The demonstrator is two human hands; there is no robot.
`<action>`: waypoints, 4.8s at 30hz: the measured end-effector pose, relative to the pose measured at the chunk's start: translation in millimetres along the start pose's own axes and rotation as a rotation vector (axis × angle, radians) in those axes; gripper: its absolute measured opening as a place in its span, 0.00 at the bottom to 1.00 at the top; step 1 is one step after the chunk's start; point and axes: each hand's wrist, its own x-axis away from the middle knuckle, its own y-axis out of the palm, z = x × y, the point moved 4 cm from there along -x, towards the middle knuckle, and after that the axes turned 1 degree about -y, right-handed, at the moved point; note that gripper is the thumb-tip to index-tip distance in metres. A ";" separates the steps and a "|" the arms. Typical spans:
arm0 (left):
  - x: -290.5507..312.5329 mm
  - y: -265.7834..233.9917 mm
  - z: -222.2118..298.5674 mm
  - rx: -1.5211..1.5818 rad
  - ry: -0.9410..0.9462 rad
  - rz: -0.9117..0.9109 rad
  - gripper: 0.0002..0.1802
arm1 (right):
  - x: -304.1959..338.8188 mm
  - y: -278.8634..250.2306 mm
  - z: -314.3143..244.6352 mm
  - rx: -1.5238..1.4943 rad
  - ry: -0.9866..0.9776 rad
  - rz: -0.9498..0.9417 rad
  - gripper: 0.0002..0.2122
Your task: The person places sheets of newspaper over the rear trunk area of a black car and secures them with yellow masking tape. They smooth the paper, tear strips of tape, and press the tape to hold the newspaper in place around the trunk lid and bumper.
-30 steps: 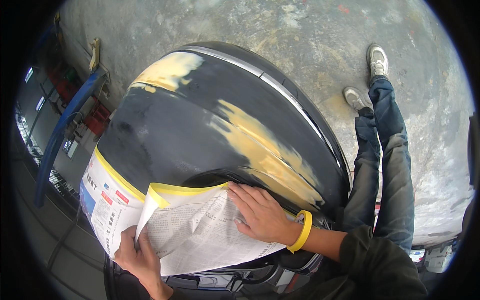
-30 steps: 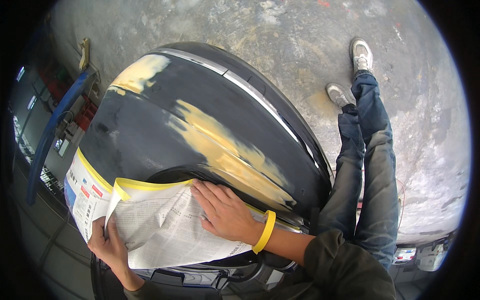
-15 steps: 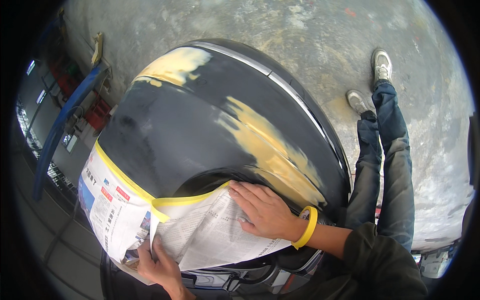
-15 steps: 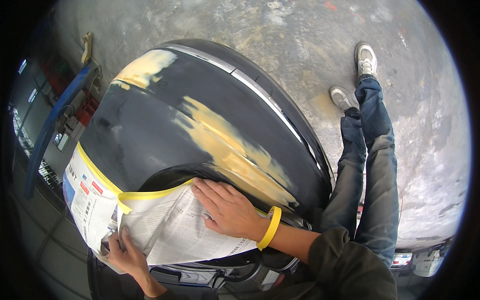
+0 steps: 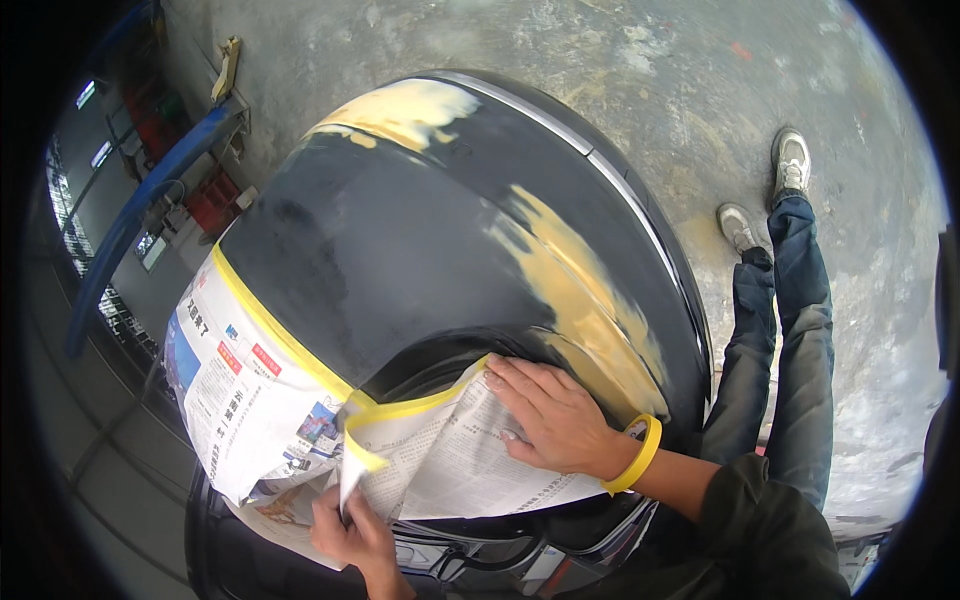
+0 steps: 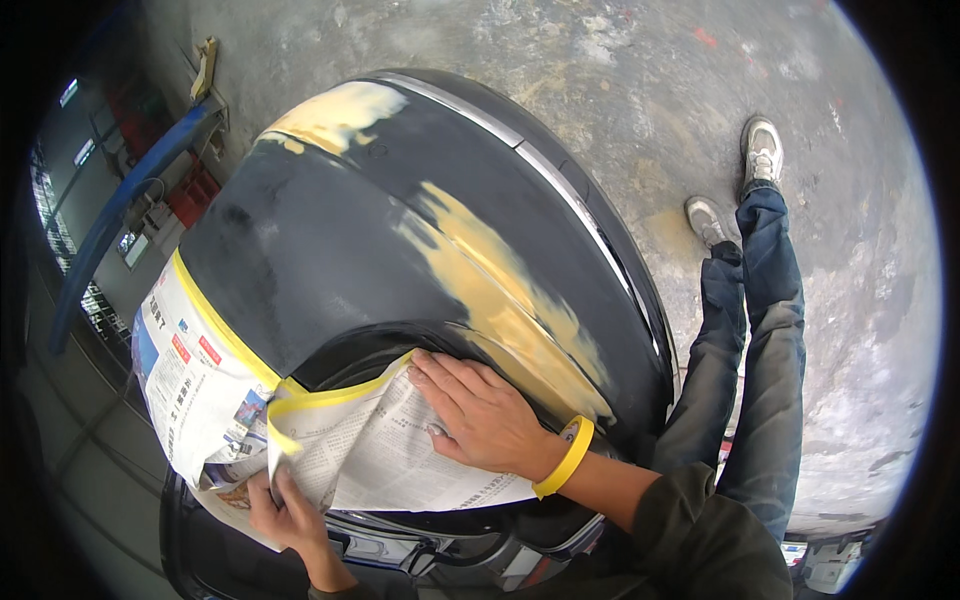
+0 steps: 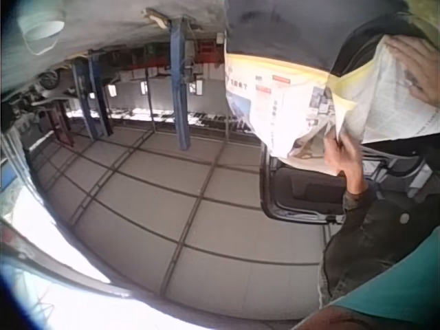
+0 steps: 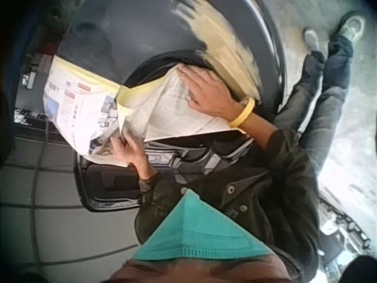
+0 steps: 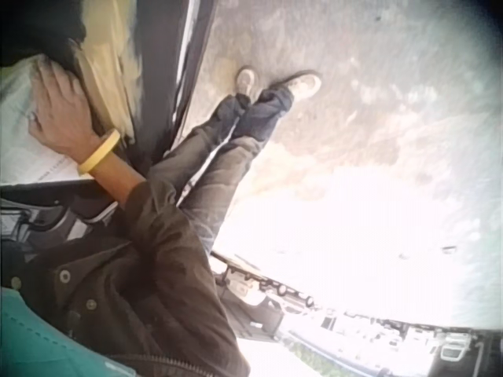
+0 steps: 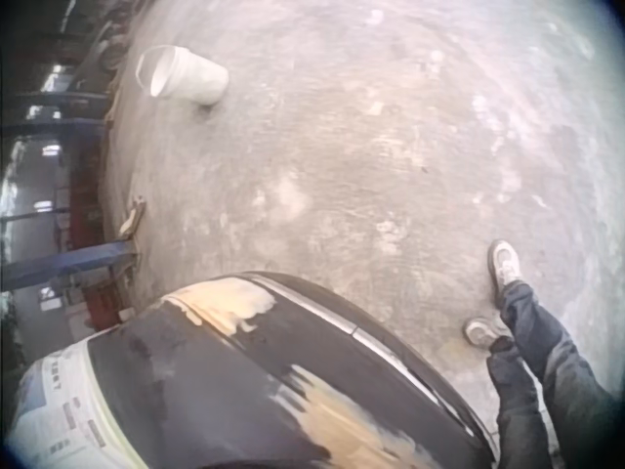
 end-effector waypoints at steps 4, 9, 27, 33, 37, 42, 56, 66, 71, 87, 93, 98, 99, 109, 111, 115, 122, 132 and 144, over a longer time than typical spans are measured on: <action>-5.8 5.7 -3.7 0.123 -0.173 -0.029 0.14 | -1.2 -1.7 1.1 -0.028 -0.009 -0.025 0.32; -3.8 12.2 -9.0 0.178 -0.215 0.005 0.16 | -3.8 -3.1 1.3 -0.053 -0.021 -0.032 0.32; -0.3 21.7 -19.7 0.185 -0.258 0.007 0.10 | -9.1 -8.0 1.9 -0.055 -0.076 -0.027 0.30; -0.9 25.9 -20.4 0.233 -0.303 0.001 0.09 | -15.3 -10.2 0.0 0.001 -0.089 -0.035 0.30; 2.4 26.1 -20.1 0.213 -0.280 0.025 0.10 | -20.3 -12.9 0.3 0.005 -0.108 -0.050 0.30; 2.3 26.7 -22.0 0.206 -0.265 0.037 0.09 | -21.9 -14.7 2.8 -0.061 -0.098 -0.056 0.30; -1.3 25.3 -18.2 0.191 -0.266 0.038 0.10 | -40.6 -19.7 -5.0 -0.041 -0.180 -0.055 0.25; -3.8 25.2 -17.9 0.230 -0.270 0.023 0.10 | -42.5 -13.5 -10.0 -0.046 -0.172 -0.030 0.24; -1.4 26.4 -20.1 0.200 -0.261 0.027 0.09 | -28.9 -22.9 -0.4 -0.067 -0.133 0.049 0.25; 26.6 20.3 -16.0 0.193 0.163 0.133 0.07 | -47.0 -10.8 -17.8 -0.008 -0.173 -0.081 0.27; 12.4 19.4 -4.3 0.159 0.099 0.123 0.06 | -47.9 -9.2 -18.5 0.030 -0.198 -0.086 0.26; 18.8 24.8 -22.1 0.377 -0.221 0.093 0.07 | -54.3 -7.3 -23.7 -0.020 -0.223 -0.071 0.27; 19.5 25.2 -23.3 0.419 -0.296 0.073 0.07 | -56.0 -7.7 -24.3 -0.027 -0.225 -0.074 0.27; -25.1 12.9 12.3 0.320 -0.237 -0.034 0.11 | -59.0 -2.6 -23.3 -0.074 -0.236 -0.080 0.26; -43.0 11.8 31.6 0.291 -0.236 -0.088 0.10 | -56.2 -1.5 -22.0 -0.090 -0.230 -0.056 0.26; -44.7 9.8 29.9 0.156 -0.161 -0.176 0.06 | -53.6 -1.6 -20.9 -0.121 -0.235 -0.023 0.26; -25.6 20.9 9.5 0.222 -0.291 -0.082 0.11 | -60.8 -1.3 -24.0 -0.120 -0.252 -0.062 0.25; -13.9 32.4 -5.2 0.410 -0.448 -0.022 0.14 | -66.7 -2.2 -29.9 -0.107 -0.277 -0.100 0.25; -9.2 37.4 -16.3 0.472 -0.446 0.008 0.08 | -73.0 8.0 -46.2 -0.143 -0.307 -0.152 0.26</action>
